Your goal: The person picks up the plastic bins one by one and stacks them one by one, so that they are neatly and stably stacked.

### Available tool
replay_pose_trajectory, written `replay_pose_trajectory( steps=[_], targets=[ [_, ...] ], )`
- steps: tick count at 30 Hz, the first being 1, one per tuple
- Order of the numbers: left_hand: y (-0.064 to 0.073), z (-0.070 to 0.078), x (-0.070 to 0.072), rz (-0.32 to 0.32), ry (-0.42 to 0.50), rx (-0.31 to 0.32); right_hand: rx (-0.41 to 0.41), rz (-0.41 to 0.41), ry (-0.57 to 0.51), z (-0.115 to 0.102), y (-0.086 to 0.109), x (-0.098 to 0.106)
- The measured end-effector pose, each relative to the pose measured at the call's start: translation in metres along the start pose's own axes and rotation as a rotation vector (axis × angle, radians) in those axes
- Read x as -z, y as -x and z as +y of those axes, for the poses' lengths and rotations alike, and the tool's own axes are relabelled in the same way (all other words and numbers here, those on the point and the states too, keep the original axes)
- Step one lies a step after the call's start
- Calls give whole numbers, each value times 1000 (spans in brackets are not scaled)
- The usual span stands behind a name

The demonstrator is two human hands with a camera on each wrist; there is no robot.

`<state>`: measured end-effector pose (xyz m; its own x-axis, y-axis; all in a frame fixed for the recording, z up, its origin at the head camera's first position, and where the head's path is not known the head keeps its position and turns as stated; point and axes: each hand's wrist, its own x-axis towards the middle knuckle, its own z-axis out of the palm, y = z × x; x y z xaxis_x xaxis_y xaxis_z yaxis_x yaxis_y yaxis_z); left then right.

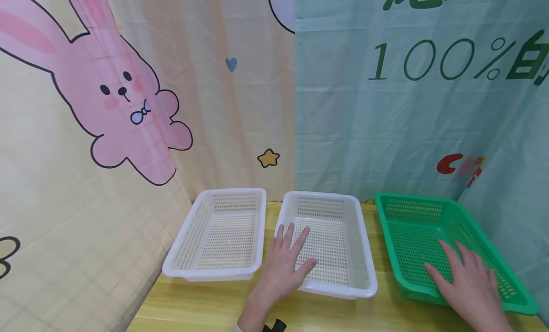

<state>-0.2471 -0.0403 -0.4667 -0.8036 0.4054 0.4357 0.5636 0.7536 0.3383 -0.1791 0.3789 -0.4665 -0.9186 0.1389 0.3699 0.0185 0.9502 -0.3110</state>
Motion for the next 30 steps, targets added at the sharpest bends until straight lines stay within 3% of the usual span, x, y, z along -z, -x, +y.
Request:
replay_pose_trajectory(
  steps=[12,23,30],
  targets=[
    [-6,24,-17,100,66,-95,-117,17,27,26,8,-1],
    [-4,59,-33,58,164,-141,-185,45,63,52,17,6],
    [-10,77,-41,11,222,-158,-271,-3,50,64,20,10]
  ],
)
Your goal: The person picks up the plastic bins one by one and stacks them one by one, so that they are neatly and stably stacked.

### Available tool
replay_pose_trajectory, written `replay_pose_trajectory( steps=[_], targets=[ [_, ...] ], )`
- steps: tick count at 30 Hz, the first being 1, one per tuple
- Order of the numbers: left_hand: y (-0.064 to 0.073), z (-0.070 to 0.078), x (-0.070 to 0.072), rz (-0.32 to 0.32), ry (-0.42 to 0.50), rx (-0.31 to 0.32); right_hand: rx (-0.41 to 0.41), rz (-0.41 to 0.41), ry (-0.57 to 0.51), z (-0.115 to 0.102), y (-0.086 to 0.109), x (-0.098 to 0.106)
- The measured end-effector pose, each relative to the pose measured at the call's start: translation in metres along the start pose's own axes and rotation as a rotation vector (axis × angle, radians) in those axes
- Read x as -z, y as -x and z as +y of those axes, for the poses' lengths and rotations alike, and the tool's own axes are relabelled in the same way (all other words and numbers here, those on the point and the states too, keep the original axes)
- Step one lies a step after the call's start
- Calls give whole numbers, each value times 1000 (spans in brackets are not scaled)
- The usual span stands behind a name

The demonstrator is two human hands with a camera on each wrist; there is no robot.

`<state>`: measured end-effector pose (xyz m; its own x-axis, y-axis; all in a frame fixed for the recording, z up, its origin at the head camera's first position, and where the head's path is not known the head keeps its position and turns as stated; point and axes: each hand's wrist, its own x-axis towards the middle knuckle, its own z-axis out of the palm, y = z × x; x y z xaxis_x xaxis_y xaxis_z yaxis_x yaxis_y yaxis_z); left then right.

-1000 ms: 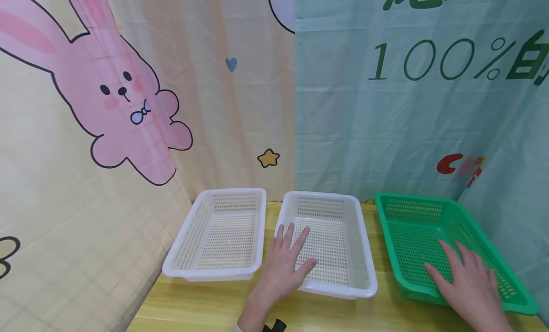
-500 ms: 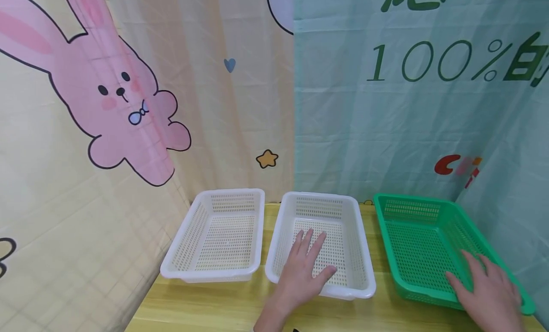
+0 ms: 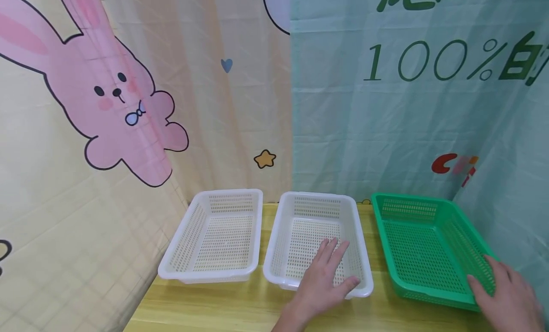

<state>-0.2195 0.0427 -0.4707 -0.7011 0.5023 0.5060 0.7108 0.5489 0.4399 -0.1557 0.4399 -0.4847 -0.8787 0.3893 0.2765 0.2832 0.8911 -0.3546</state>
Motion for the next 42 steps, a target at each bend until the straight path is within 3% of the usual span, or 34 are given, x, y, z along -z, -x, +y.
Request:
replay_pose_trajectory(
  steps=[5,11,18,22,26,30,32,38,42],
  targets=[
    [-6,6,-10,6,17,-37,-45,-47,-37,3,-1,1],
    [-13,13,-18,6,39,-44,1,-24,-78,11,-1,0],
    [-26,31,-32,-37,78,-135,20,-20,-96,20,-4,0],
    [-33,40,-40,-57,181,-164,-1,-74,-98,23,-4,3],
    [-39,50,-46,-113,343,-90,-16,-95,-113,26,-3,5],
    [-44,64,-46,-151,471,104,-15,-78,-121,28,-3,5],
    [-46,69,-45,-176,489,168,-33,-82,-125,28,-3,5],
    [-53,79,-46,-269,456,180,-164,-148,-171,23,-1,9],
    [-54,85,-51,-277,475,212,-218,-149,-199,21,1,10]
  ],
)
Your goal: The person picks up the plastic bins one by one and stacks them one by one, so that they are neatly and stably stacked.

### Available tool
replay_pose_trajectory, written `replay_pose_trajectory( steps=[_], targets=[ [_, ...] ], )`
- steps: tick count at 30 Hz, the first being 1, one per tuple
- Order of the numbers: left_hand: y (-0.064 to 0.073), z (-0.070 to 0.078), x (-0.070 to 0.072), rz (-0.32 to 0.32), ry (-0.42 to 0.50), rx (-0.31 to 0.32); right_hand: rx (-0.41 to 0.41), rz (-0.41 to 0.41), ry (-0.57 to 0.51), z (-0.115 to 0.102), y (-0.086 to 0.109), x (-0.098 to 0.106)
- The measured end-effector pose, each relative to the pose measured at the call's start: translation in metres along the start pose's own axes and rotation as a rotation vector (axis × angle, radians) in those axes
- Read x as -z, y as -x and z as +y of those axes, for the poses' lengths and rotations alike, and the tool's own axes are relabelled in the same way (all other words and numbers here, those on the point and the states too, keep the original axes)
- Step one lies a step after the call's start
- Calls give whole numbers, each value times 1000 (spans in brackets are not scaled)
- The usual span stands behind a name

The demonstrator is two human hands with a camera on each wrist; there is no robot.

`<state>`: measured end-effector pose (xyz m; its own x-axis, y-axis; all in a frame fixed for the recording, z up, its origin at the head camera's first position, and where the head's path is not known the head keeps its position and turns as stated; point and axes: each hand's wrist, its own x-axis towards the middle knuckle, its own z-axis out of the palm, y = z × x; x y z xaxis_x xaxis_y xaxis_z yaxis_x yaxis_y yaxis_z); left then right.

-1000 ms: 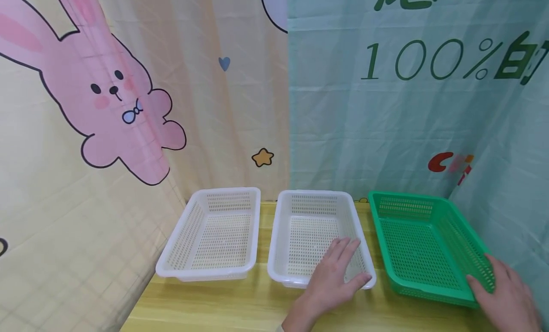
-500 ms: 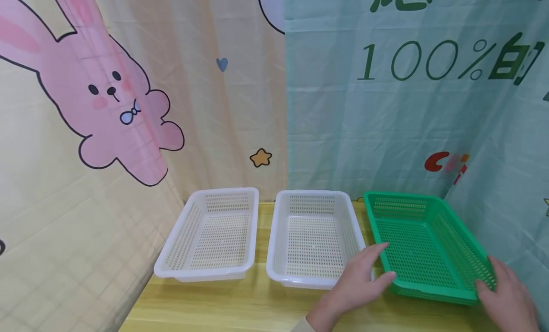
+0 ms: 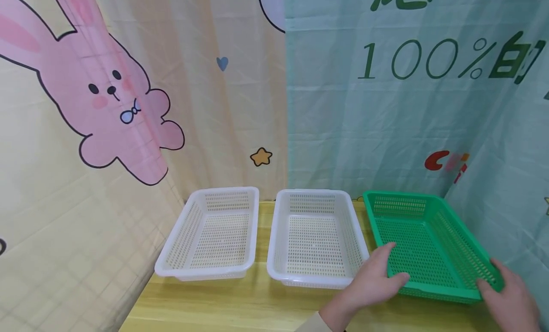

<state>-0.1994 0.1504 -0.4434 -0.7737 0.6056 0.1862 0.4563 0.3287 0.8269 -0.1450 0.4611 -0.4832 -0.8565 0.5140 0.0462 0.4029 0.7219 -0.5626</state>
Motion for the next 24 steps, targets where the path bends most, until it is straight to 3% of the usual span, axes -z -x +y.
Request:
replay_pose_trajectory(
  steps=[6,14,21,24],
  targets=[
    [5,4,-16,29,3,38,-21,40,-45,1,5,-3],
    [4,7,-36,255,145,110,-69,55,-84,5,2,-5],
    [2,12,-37,380,415,172,-55,94,-96,7,5,-5],
    [3,15,-38,397,499,213,-106,90,-108,5,7,-4]
  ],
)
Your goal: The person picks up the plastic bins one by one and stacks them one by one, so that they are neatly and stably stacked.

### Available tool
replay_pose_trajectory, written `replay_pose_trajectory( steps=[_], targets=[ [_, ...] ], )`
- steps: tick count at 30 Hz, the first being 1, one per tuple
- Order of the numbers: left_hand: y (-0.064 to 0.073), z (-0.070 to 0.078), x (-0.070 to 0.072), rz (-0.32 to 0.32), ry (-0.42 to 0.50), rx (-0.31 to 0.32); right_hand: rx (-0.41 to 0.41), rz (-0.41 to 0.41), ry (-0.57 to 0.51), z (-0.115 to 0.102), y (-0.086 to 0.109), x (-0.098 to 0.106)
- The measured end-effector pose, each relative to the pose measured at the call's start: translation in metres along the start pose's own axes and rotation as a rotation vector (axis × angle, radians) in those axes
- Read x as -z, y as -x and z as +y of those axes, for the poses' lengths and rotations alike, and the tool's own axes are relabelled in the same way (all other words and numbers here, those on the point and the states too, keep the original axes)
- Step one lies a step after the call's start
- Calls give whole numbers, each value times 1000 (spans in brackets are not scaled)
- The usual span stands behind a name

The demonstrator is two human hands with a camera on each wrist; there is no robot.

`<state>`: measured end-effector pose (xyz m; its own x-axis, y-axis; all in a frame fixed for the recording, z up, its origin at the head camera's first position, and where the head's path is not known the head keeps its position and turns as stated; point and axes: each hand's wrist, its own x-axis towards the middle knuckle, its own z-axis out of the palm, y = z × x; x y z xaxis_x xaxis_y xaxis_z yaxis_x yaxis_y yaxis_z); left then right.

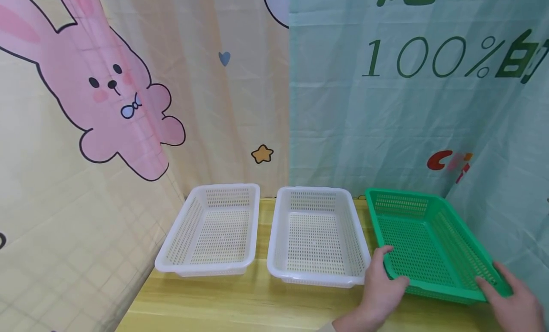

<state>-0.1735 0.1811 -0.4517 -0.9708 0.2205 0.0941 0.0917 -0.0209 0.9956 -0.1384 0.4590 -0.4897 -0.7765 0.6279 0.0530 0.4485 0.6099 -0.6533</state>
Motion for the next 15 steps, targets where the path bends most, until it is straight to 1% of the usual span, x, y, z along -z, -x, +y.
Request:
replay_pose_trajectory(
  steps=[3,5,9,11,12,15],
  targets=[
    [0,1,-1,-3,50,21,-74,-11,-18,-3,2,1],
    [0,1,-1,-6,90,29,-99,-14,-47,-4,3,2],
    [-2,0,-1,-49,266,24,-107,-7,-97,-6,6,4],
    [-3,-1,0,-85,382,30,-109,-3,-120,-7,8,4],
    [-4,-1,1,-94,422,33,-110,5,-130,-7,8,4],
    [-5,-2,4,-103,496,62,-103,35,-184,-6,10,3]
  ],
)
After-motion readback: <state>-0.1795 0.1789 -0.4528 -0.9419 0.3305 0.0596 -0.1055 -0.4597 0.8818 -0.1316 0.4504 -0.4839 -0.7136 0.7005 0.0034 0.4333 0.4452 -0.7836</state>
